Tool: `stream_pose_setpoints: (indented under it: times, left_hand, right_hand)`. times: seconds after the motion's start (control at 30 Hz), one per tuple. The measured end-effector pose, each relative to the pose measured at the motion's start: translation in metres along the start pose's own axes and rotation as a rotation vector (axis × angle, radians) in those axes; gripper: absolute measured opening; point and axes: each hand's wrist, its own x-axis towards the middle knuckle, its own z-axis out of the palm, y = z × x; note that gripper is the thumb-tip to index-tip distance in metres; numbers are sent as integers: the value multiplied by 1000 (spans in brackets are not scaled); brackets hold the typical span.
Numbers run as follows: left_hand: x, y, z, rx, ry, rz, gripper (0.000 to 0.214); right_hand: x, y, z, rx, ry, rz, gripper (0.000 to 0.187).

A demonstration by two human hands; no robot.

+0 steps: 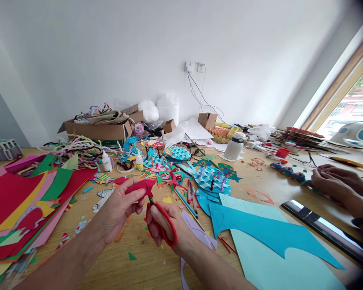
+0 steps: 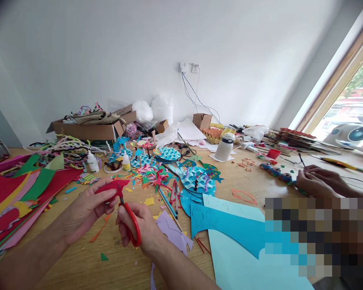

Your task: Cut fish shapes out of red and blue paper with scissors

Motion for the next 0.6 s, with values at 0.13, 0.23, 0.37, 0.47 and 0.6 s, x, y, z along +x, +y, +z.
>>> stream_pose_setpoints:
  times: [0.13,0.23,0.37,0.47,0.6]
  left_hand:
    - [-1,-1,0,10,-19,0,11]
    - [-2,-1,1,26,-16,-4,11]
    - [-3,1,2,33,-10,-15,14]
    - [-2,1,2,44,-9,-19,15]
    - [-3,1,2,52,-9,-20,12]
  right_hand:
    - [2,4,-1,3,0,-11,49]
    - [2,5,-2,-5,-6,-26,48]
    - [1,3,-2,-13,-13,-30,46]
    - [0,2,-2,-19,-2,-24,47]
    - [1,3,-2,-5,0,-31,46]
